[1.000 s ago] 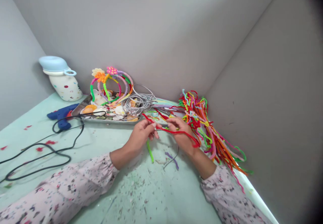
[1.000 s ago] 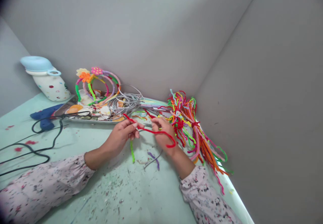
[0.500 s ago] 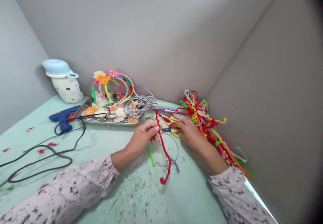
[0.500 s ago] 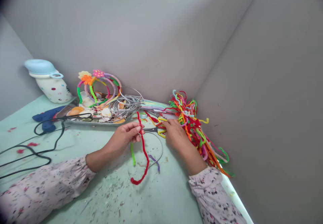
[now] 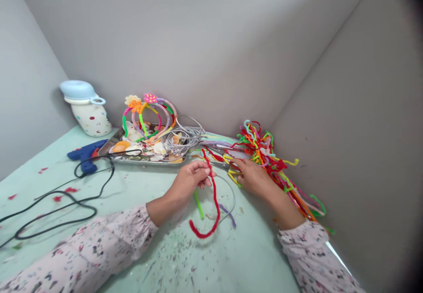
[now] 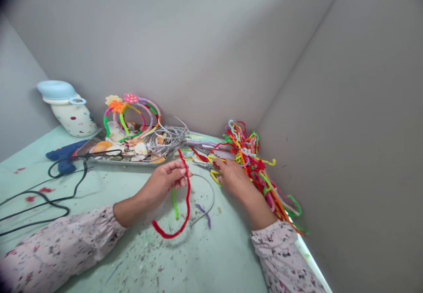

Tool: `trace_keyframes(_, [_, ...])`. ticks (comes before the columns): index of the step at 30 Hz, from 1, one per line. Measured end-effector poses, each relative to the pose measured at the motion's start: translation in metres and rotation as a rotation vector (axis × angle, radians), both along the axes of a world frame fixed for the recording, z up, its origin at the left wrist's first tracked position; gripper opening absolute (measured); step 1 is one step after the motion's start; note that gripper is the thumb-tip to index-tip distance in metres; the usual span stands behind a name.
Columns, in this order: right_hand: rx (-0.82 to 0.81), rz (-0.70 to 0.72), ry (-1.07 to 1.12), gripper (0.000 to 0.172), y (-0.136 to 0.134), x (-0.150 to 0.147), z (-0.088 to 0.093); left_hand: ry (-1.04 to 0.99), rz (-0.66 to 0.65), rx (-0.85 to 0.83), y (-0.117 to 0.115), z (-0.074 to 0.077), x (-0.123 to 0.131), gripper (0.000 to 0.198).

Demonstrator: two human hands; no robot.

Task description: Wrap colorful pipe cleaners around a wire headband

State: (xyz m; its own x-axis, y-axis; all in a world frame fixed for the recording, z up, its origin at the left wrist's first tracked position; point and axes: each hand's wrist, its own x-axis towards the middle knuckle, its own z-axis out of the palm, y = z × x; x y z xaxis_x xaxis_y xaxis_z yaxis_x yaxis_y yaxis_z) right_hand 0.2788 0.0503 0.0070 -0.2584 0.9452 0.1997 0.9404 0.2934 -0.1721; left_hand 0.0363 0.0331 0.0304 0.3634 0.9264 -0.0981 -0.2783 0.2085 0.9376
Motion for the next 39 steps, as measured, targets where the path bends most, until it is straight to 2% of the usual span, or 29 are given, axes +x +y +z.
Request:
trace_keyframes(5, [-0.056, 0.036, 0.393, 0.066, 0.000, 0.005, 0.014, -0.008, -0.015, -0.002, 0.001, -0.001, 0.000, 0.016])
trace_keyframes(9, [-0.181, 0.001, 0.891, 0.067, 0.003, 0.002, 0.021, -0.012, -0.001, -0.001, 0.001, -0.001, 0.000, 0.015])
trace_keyframes(12, [-0.193, -0.019, 1.250, 0.071, 0.004, 0.000, 0.026, -0.011, -0.008, -0.012, 0.000, -0.001, 0.001, 0.016])
trace_keyframes(14, [-0.137, -0.008, 1.411, 0.063, 0.004, -0.001, 0.032, -0.011, -0.013, -0.015, -0.001, 0.000, 0.001, 0.018])
trace_keyframes(17, [-0.112, 0.008, 1.511, 0.037, -0.001, -0.005, 0.041, -0.017, -0.005, -0.011, -0.002, 0.002, 0.002, 0.018])
trace_keyframes(20, [-0.212, 0.022, 1.438, 0.034, -0.010, -0.016, 0.047, -0.039, 0.007, -0.002, -0.002, 0.003, 0.002, 0.017])
trace_keyframes(23, [-0.358, 0.078, 1.154, 0.038, -0.023, -0.033, 0.049, -0.069, 0.015, 0.009, -0.002, 0.004, 0.001, 0.016])
trace_keyframes(27, [-0.273, 0.264, 0.777, 0.041, -0.036, -0.049, 0.051, -0.132, 0.023, 0.013, -0.001, 0.007, 0.000, 0.015])
trace_keyframes(33, [-0.043, 0.243, 0.467, 0.043, -0.037, -0.052, 0.042, -0.208, 0.081, -0.046, -0.001, 0.012, 0.001, 0.015])
trace_keyframes(37, [0.009, 0.276, 0.334, 0.054, -0.038, -0.055, 0.040, -0.244, 0.074, -0.081, -0.003, 0.014, 0.003, 0.014])
trace_keyframes(39, [0.013, 0.269, 0.298, 0.054, -0.039, -0.056, 0.041, -0.236, 0.066, -0.092, -0.005, 0.014, 0.003, 0.013])
